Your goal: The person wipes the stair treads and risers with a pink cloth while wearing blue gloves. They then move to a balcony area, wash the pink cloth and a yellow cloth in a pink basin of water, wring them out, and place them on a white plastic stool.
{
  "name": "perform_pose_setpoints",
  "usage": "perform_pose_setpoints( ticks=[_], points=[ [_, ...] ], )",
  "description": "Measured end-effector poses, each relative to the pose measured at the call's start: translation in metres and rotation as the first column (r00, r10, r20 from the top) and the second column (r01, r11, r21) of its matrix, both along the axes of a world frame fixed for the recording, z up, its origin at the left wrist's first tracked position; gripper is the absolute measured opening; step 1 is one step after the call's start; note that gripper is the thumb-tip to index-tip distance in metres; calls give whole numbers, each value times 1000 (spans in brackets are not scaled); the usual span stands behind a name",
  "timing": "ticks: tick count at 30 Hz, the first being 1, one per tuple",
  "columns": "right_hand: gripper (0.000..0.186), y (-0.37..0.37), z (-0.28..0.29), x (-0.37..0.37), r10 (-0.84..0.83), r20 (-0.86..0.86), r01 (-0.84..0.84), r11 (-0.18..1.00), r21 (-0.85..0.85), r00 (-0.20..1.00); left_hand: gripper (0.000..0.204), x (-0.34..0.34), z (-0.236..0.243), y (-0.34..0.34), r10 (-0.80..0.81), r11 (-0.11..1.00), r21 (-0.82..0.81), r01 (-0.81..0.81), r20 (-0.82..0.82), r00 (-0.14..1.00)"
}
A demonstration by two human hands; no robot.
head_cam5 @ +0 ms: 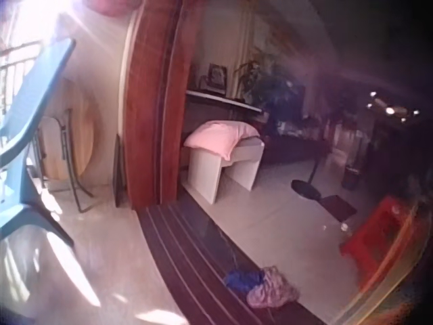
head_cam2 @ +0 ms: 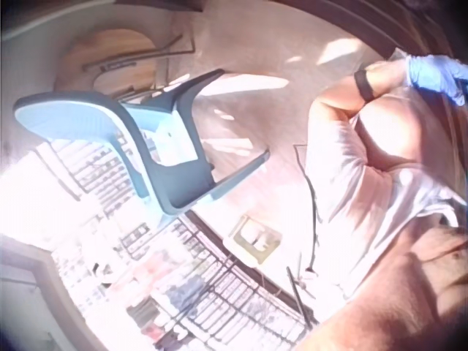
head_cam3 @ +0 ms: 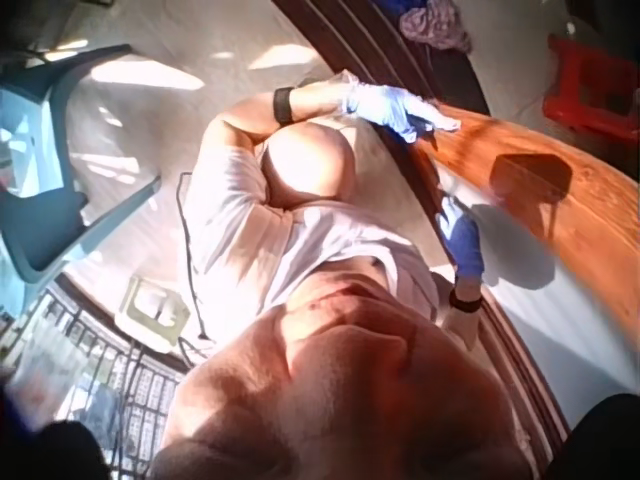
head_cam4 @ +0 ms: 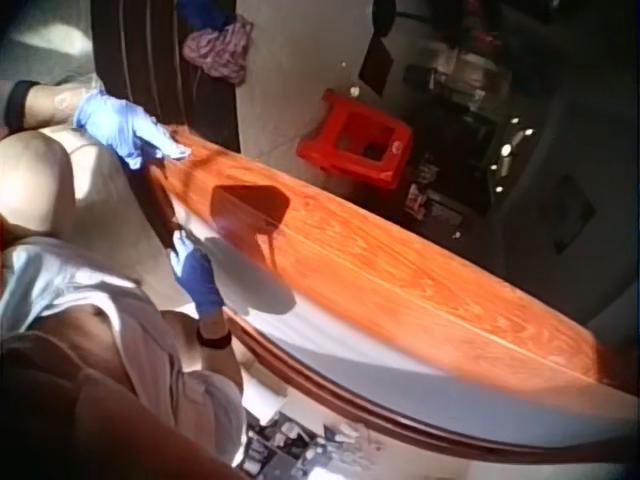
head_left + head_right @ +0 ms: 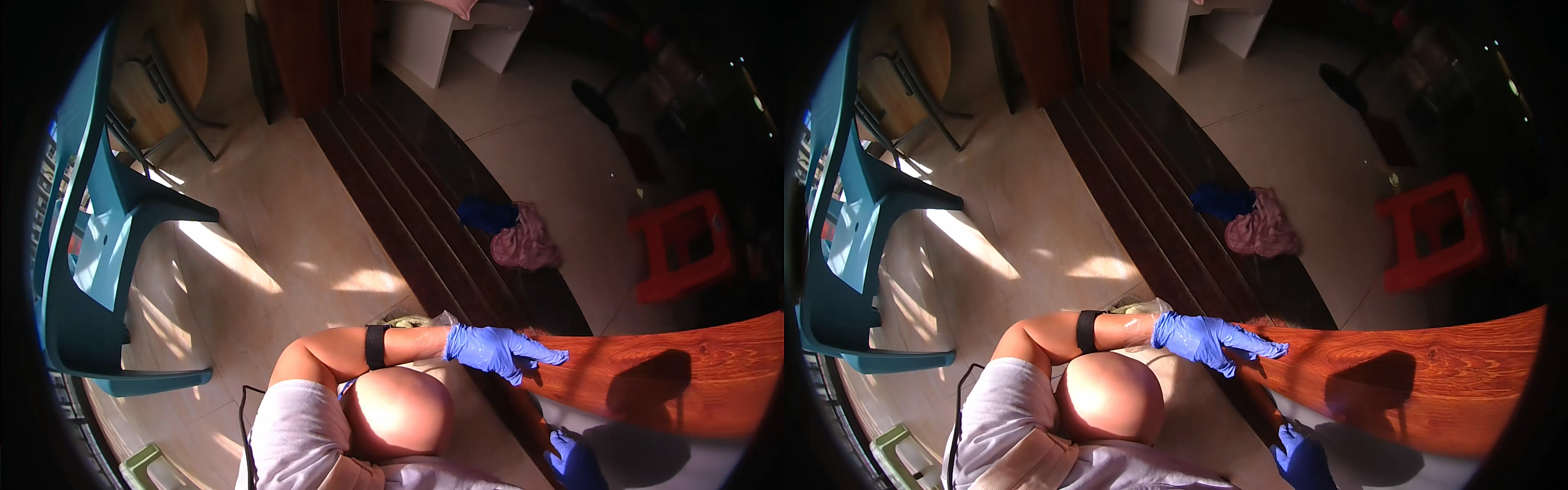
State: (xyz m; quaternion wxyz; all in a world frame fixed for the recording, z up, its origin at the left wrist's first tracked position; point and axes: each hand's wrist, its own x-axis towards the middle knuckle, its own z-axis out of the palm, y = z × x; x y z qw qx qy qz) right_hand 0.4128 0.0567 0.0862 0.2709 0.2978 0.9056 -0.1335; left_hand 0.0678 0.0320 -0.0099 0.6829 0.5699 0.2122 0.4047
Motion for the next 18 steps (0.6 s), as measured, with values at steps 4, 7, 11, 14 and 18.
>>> perform_pose_setpoints(
  ticks=[4, 7, 11, 14, 18],
  points=[
    [45, 12, -21, 15, 31, -177, -30, 1000, 7, 984, 74, 9, -3, 4, -87, 994, -47, 98, 201, 976],
    [44, 7, -4, -1, 14, -117, -7, 998, 63, 993, 71, -14, -54, -5, -1, 950, -309, 52, 163, 987],
    [46, 0, 4, 0, -73, 44, 70, 995, 66, 996, 89, -19, -130, -73, 486, 818, 288, -497, -809, 330],
    [45, -9, 3, -30, -104, -104, 90, 987, -131, 989, 102, -19, -159, -103, 366, 836, 324, -443, -931, 10],
    [44, -19, -24, -115, 289, -216, -268, 956, 122, 932, 66, -25, -193, -100, 499, 770, 456, -446, -866, -23]
  ],
)
